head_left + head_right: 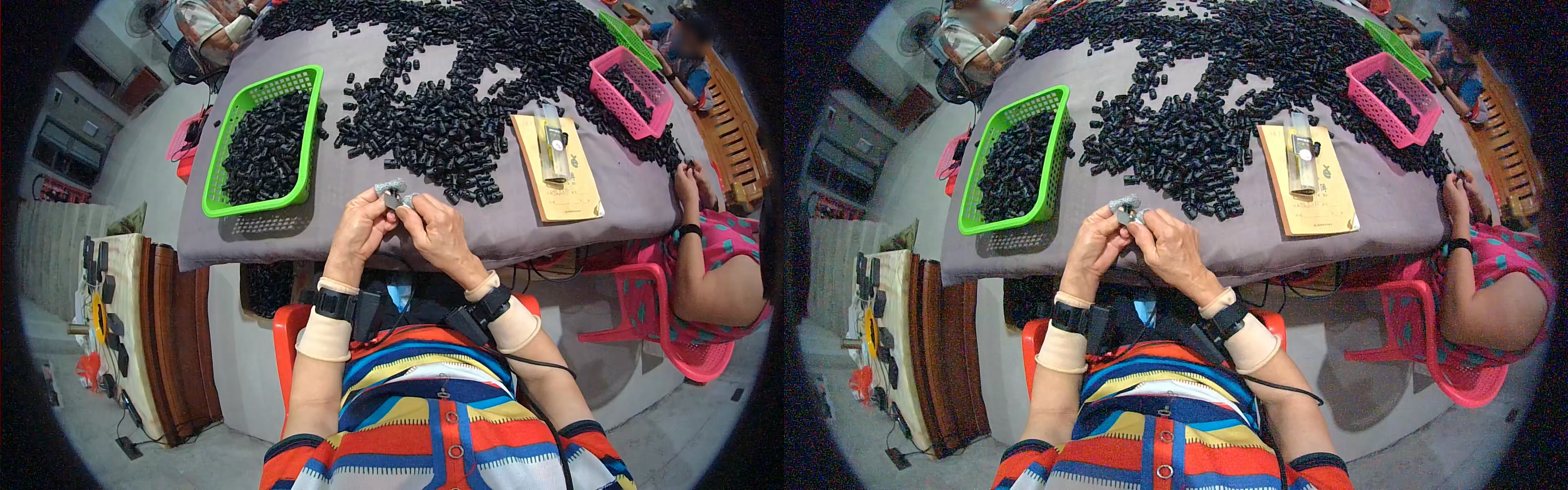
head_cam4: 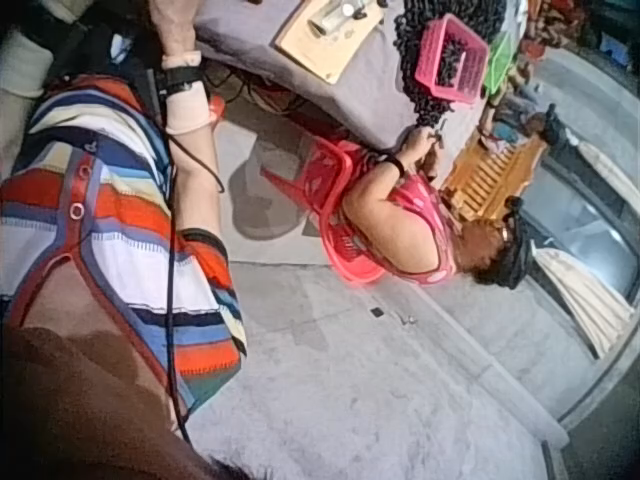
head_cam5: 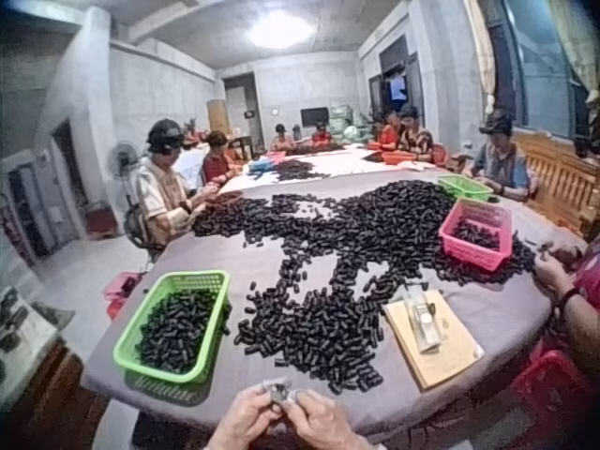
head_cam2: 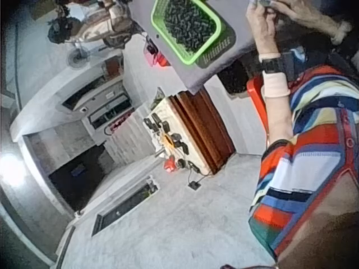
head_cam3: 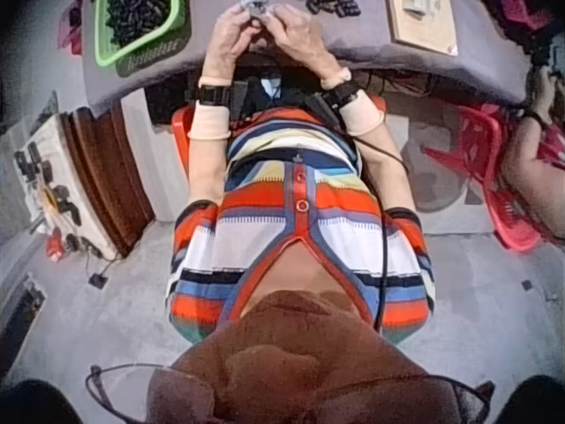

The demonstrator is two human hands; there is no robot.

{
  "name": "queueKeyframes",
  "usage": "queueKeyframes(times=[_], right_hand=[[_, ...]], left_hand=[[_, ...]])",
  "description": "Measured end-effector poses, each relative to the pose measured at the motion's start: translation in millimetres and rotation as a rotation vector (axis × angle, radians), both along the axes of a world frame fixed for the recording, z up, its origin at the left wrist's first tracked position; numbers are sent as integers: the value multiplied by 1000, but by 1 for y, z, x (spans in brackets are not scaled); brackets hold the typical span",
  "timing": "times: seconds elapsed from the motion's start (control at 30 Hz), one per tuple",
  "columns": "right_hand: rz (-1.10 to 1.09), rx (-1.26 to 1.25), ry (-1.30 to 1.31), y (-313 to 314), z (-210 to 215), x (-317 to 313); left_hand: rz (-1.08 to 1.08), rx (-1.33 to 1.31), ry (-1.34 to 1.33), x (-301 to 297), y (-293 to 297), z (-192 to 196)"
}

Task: Assembling small black plastic/rubber shoe components at a workshop table.

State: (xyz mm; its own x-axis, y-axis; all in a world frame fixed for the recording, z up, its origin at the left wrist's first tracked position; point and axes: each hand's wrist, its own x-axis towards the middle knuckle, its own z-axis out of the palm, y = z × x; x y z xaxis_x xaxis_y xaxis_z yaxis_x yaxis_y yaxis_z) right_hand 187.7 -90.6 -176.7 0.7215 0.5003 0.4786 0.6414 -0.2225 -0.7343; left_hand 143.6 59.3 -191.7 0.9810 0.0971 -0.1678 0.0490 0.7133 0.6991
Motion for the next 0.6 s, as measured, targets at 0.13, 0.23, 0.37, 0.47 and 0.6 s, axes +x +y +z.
queueKeyframes(times=[0.13,0.23,0.37,0.47,0.6], right_hand=[[-16,-7,-22,2,0,-1],[-25,-10,-37,5,-2,0],[-47,2,-53,7,-2,-2],[-61,-20,-59,6,-3,-2],[-66,0,-76,7,-3,-2]], left_hand=[[-9,-8,-19,0,0,0],[5,8,-9,0,0,0],[-7,8,-9,1,2,0],[16,36,31,2,-3,6],[31,62,65,1,-4,9]])
